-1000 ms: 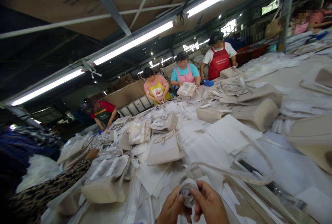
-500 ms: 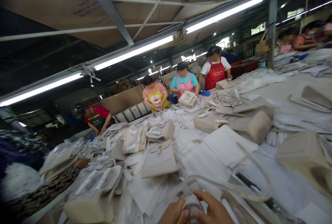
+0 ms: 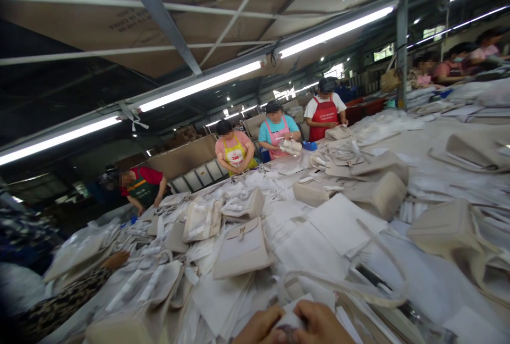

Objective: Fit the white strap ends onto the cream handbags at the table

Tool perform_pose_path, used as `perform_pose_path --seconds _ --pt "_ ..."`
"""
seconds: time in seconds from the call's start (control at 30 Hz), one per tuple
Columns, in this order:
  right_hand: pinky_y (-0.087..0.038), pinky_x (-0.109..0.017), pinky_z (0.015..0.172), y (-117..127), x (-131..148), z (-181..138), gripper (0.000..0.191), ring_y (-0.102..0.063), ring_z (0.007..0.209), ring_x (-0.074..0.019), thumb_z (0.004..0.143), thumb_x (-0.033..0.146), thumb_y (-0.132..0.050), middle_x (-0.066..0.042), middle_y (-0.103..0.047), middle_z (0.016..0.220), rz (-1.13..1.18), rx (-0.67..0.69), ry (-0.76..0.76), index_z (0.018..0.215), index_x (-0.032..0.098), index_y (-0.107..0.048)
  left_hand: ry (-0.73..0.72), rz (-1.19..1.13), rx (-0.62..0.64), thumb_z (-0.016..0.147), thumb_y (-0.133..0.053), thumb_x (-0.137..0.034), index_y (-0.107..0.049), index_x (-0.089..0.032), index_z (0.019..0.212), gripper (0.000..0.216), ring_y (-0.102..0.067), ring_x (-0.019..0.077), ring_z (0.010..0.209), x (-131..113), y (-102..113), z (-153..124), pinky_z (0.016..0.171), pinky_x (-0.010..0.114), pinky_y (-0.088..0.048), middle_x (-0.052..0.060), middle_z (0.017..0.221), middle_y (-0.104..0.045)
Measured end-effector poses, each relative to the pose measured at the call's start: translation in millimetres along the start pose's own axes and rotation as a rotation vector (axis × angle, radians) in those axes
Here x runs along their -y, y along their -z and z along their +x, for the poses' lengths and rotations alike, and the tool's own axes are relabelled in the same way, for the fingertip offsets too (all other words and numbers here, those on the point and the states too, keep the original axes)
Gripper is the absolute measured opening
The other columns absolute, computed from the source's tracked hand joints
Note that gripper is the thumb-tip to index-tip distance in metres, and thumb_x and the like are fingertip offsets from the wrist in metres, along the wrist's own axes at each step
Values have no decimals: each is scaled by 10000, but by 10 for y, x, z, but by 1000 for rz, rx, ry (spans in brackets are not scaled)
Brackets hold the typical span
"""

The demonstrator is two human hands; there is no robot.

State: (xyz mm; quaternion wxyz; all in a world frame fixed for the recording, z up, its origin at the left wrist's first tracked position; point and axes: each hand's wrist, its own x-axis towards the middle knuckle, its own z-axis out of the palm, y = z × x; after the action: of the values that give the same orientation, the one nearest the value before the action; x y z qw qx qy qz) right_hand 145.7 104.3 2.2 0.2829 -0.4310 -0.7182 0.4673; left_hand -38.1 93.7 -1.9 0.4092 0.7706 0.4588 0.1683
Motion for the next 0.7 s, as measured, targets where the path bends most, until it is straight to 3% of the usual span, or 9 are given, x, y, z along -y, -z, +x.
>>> perform_pose_path --seconds 0.17,0.33,0.4,0.47,0.57,0.7 --pt "-376 -214 587 5 196 4 106 -492 644 -128 674 232 -478 -2 -558 653 22 -58 85 681 149 -542 -131 -475 25 719 -371 -580 -497 -87 912 544 -451 84 547 2 40 -13 501 198 -366 38 647 -463" --pt "-306 -177 336 -186 124 48 300 -413 373 -69 741 412 -418 12 -526 566 323 -29 -40 795 130 -505 -112 -638 -206 732 -382 -550 -451 -91 985 529 -457 74 508 190 -242 9 469 210 -403 45 689 -477" --pt "-311 -170 300 -288 49 72 356 -384 341 -53 737 465 -409 12 -523 599 431 -60 -81 835 130 -481 -40 -536 -343 781 -313 -507 -457 -97 929 459 -435 59 467 234 -307 21 424 186 -375 28 658 -467" --pt "-366 -174 318 -341 -24 79 372 -390 358 -50 730 485 -411 14 -510 623 497 -100 -85 839 133 -471 37 -398 -398 812 -239 -476 -449 -105 849 428 -387 47 408 245 -306 16 372 166 -314 -7 566 -429" --pt "-358 -163 296 -276 -79 49 327 -382 332 -50 717 438 -437 37 -476 554 422 61 -132 844 140 -481 52 -120 -281 831 -181 -440 -431 -128 787 403 -389 58 411 202 -210 -39 399 173 -312 -23 504 -422" --pt "-250 -119 258 -77 -57 22 169 -369 307 -38 652 245 -485 51 -460 489 143 297 -229 780 140 -516 -29 439 -62 827 -205 -406 -441 -151 833 348 -497 128 608 74 -98 -124 567 241 -397 33 686 -543"
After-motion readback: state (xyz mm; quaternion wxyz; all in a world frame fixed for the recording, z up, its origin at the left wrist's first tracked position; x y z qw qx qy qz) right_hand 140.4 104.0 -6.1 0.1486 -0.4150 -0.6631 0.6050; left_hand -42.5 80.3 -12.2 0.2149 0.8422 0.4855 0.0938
